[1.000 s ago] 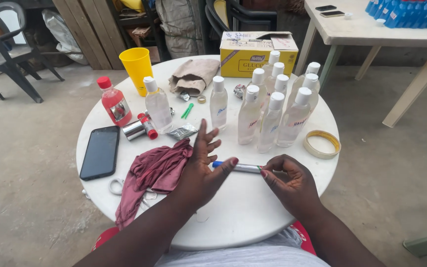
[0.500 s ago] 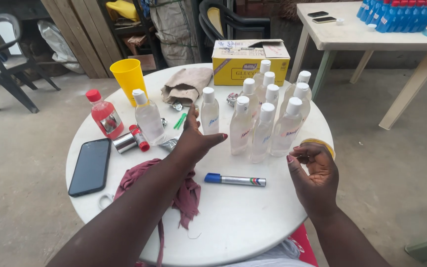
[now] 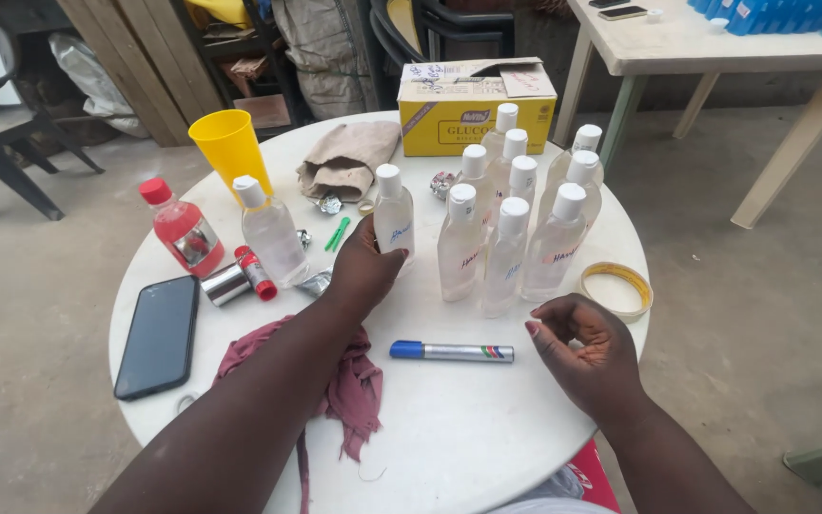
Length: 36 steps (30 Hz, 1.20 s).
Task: Labeling and organizing bottles of liquid on a table using a marker and tape
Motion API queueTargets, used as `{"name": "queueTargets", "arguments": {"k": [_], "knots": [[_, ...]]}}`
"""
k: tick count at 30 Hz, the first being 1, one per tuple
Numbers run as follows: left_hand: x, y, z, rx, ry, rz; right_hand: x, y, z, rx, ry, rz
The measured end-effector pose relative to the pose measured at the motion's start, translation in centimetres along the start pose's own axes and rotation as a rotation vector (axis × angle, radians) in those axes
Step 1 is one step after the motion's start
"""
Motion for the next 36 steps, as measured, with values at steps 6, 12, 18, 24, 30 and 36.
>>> {"name": "queueTargets", "arguments": {"k": [6, 12, 18, 24, 30, 36], "knots": [[-2.9, -0.1, 0.8, 0.004, -0.008, 0.046, 0.0, 0.6, 0.7, -0.063, 0.089, -0.061], [-3.9, 0.0, 0.6, 0.065, 0.025, 0.026, 0.1, 0.4, 0.7, -0.065, 0.077, -0.033], [-2.7, -0.6, 0.3, 0.224, 0.158, 0.098, -0.2, 0.7, 0.1, -0.013, 0.047, -0.065], [5.8, -1.1, 3.0, 0.301, 1.069, 0.232, -0.2, 1.2, 0.8, -0.153, 0.106, 0.014], [5.3, 2.9, 2.7, 0.059, 0.652, -0.189, 0.0, 1.5, 1.5, -0.144, 0.111, -0.029], [3.6, 2.2, 2.3, 0.073, 0.427, -0.144, 0.1, 1.4, 1.3, 0.008, 0.218, -0.124]]}}
Point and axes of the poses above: each hand's wrist, its own x-axis away from the middle knuckle, its own y-axis out of the palm, z = x × y, the point moved 5 cm from there along -x, towards the middle knuckle, and after that the axes turned 15 degrees about -y, right-handed, at the moved point
